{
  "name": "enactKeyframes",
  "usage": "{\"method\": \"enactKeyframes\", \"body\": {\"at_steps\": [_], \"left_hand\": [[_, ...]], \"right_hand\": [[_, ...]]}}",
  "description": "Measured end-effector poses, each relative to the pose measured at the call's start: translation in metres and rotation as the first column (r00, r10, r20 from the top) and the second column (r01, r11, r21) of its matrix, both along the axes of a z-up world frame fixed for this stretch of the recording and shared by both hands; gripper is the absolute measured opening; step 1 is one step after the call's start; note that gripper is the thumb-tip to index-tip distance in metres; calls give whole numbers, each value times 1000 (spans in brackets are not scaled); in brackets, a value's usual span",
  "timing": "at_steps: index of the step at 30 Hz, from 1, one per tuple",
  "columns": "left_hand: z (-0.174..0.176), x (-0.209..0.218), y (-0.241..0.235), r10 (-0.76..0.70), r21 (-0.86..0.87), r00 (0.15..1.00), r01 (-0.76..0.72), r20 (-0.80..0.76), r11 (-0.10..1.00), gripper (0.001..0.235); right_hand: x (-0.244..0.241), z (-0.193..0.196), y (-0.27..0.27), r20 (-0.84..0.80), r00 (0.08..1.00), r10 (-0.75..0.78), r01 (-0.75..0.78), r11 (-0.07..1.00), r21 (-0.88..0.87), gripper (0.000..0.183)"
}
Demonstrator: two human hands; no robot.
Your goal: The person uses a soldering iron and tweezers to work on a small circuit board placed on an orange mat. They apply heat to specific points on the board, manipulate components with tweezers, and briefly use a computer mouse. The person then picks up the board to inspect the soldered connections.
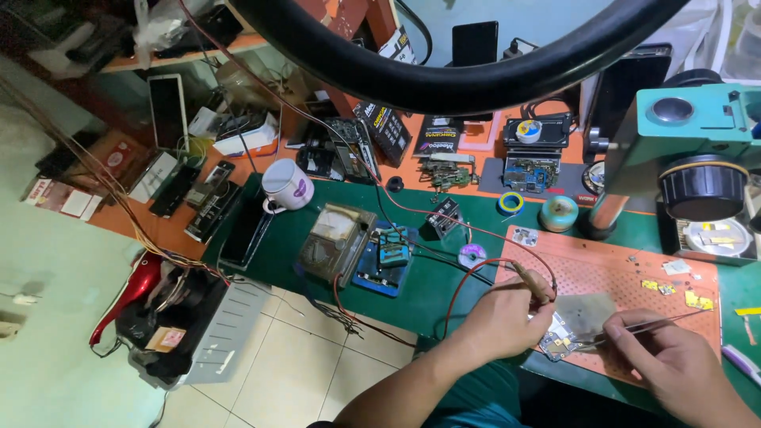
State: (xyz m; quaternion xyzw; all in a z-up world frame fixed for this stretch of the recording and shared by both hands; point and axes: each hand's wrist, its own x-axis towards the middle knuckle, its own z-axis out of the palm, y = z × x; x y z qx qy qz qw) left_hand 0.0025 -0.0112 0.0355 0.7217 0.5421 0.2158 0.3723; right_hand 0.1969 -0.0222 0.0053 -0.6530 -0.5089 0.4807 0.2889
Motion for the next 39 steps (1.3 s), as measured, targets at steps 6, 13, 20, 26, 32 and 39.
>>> {"method": "enactKeyframes", "body": {"at_steps": [6, 13, 20, 26, 32, 39], "left_hand": [[-34, 1, 6, 17, 160, 1000, -19, 10, 987, 17], [-26, 4, 10, -8, 251, 996, -15, 91, 968, 11], [-20, 3, 10, -13, 222, 993, -13, 118, 975, 10], [-17, 3, 11, -21, 200, 992, -5, 126, 980, 10], [-14, 3, 11, -23, 184, 991, -1, 129, 983, 10], [-15, 2, 11, -9, 157, 993, -10, 119, 988, 10]], "right_hand": [[7, -11, 2, 101, 983, 150, -167, 969, 184, 27], [7, -8, -3, -84, 979, 187, -141, 913, 383, 6], [5, 0, -1, -139, 967, 214, -146, 910, 387, 6], [6, 0, 0, -153, 964, 217, -146, 914, 379, 7], [5, 4, 1, -145, 966, 214, -145, 912, 384, 6], [3, 0, 1, -134, 971, 200, -130, 904, 408, 6]]}}
